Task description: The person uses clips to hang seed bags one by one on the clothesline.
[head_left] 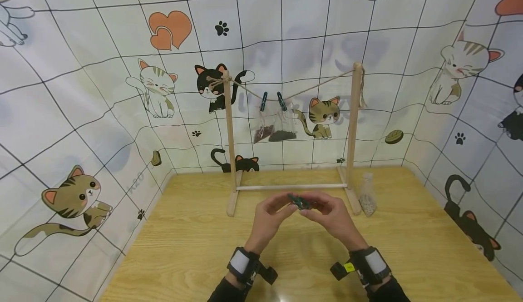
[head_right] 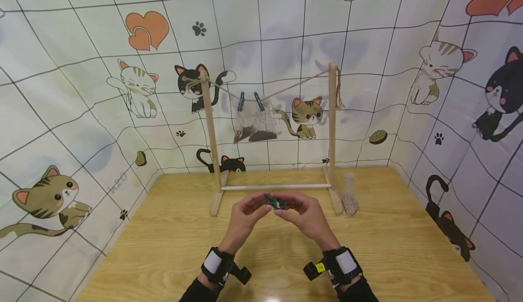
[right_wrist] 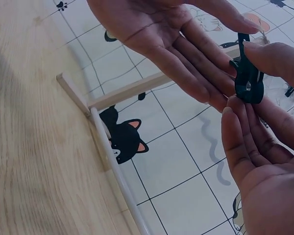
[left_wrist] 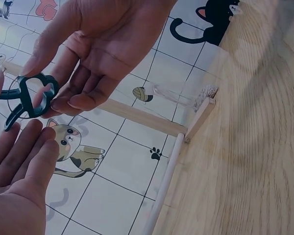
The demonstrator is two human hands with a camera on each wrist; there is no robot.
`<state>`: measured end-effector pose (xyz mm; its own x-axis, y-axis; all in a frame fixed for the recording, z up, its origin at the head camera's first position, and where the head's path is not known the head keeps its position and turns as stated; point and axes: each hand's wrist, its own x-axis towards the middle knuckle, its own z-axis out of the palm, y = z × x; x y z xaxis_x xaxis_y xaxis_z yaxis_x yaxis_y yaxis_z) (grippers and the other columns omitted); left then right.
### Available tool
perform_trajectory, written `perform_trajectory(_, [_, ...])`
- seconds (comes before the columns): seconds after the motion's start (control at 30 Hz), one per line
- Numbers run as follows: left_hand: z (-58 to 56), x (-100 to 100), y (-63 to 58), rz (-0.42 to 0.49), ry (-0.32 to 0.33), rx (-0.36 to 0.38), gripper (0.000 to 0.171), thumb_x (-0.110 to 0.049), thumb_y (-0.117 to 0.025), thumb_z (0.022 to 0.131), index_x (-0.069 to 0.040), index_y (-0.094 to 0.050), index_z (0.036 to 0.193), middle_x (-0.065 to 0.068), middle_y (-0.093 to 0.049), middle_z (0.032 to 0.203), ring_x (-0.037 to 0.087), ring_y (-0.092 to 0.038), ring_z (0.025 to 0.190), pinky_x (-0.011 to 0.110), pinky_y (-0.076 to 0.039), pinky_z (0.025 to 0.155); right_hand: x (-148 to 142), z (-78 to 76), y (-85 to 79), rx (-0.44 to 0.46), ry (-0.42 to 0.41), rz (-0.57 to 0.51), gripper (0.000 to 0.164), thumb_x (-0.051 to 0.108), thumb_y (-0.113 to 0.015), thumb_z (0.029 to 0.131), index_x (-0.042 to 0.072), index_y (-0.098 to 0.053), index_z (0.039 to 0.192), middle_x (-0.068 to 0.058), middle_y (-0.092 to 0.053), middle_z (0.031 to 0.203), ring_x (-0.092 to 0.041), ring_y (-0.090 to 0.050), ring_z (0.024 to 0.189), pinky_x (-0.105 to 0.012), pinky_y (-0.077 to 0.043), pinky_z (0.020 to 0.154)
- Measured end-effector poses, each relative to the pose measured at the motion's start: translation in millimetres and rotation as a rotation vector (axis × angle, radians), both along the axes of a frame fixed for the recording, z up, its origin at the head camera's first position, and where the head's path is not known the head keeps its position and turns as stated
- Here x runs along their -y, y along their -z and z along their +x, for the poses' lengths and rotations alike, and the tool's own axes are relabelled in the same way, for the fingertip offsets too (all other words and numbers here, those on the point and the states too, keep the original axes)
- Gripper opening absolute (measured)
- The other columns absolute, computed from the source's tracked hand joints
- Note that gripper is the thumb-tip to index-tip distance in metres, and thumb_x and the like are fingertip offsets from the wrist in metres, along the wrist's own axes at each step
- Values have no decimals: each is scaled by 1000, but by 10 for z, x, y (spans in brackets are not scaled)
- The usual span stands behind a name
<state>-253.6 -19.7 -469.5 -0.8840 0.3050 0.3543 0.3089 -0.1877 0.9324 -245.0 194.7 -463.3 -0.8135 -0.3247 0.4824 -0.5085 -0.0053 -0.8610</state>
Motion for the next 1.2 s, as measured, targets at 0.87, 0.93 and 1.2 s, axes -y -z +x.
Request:
perform_trajectory(0.87, [-37,68,-47,-42,-134,-100,25,-14,-77,92,-5,-76,115,15,-76,117,18,-73,113,33,-61,95,81,-2,-16,-52,20,117,45,5,-73,94,8,-62,137,-14,-67,132,-23,-68,113,-33,-59,96])
perform_trajectory(0.93, [-46,76,-51,-58,-147,-106,24,-15,-78,92,-6,-76,114,14,-77,116,18,-73,112,32,-61,94,73,-2,-18,-60,26,132,48,5,-74,93,9,-61,139,-13,-67,132,-23,-67,114,-34,-58,96])
perform_trajectory(1.2, [-89,125,-69,-91,-169,-112,27,-20,-79,91,-4,-77,113,12,-78,115,17,-75,107,31,-60,93,-1,18,-13,-76,122,220,67,13,-79,91,17,-49,151,-10,-60,142,-31,-59,126,-36,-55,103])
